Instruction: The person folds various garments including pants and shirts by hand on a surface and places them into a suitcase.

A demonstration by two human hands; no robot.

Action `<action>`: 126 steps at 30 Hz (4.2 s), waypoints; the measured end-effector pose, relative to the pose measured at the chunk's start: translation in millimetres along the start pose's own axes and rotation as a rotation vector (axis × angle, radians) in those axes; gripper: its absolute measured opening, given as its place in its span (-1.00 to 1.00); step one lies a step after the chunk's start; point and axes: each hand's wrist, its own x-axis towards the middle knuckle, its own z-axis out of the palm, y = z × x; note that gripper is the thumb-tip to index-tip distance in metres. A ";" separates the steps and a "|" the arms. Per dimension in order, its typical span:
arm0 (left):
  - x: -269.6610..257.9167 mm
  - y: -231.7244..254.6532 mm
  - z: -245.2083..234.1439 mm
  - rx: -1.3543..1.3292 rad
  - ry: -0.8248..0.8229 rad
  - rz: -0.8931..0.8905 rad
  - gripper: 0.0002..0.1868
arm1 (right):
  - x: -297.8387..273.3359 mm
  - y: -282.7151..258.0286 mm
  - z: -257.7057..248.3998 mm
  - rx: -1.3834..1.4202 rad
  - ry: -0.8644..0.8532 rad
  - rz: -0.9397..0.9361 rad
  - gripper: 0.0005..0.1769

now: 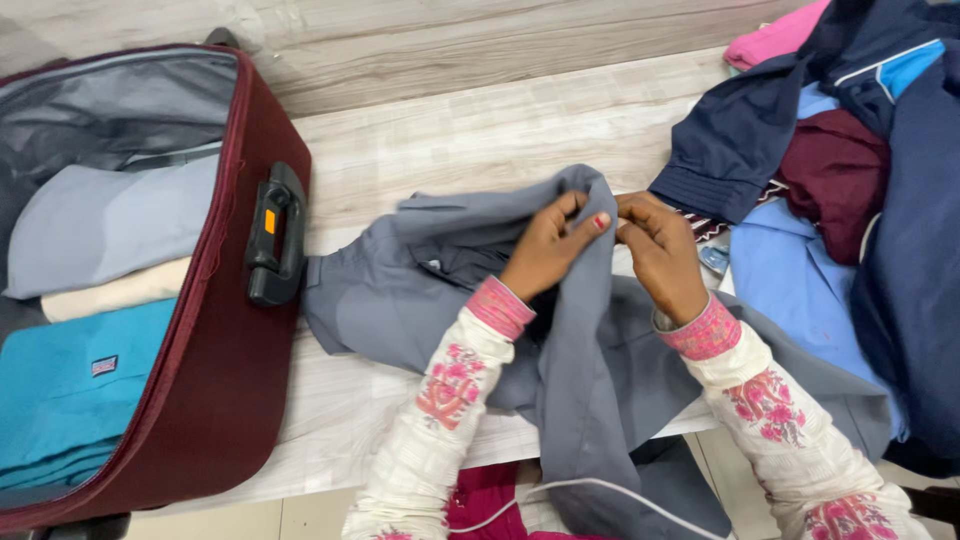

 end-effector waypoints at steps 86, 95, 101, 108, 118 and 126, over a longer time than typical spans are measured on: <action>-183.2 -42.2 86.5 -1.106 0.491 -0.455 -0.44 | -199.3 -56.2 37.7 -1.127 0.012 0.100 0.16; -190.7 16.3 30.9 -1.299 0.518 -0.405 -0.45 | -213.8 -46.2 -11.0 -0.205 -0.001 0.417 -0.41; -236.2 80.5 -58.5 -0.415 0.274 -0.240 -0.76 | -198.3 -72.6 -38.6 0.115 -0.387 0.360 -0.31; -239.4 62.0 -39.3 1.296 0.617 -0.489 -0.67 | -140.1 -1.1 -26.3 -0.361 -0.033 0.414 -0.30; -125.3 -43.4 -123.4 -0.659 0.747 -0.356 -0.39 | 12.4 114.5 -27.7 0.488 0.125 0.812 -0.42; -6.3 34.9 -216.7 -0.188 0.620 0.034 -0.27 | 150.8 65.8 -68.4 0.064 0.103 -0.132 -0.23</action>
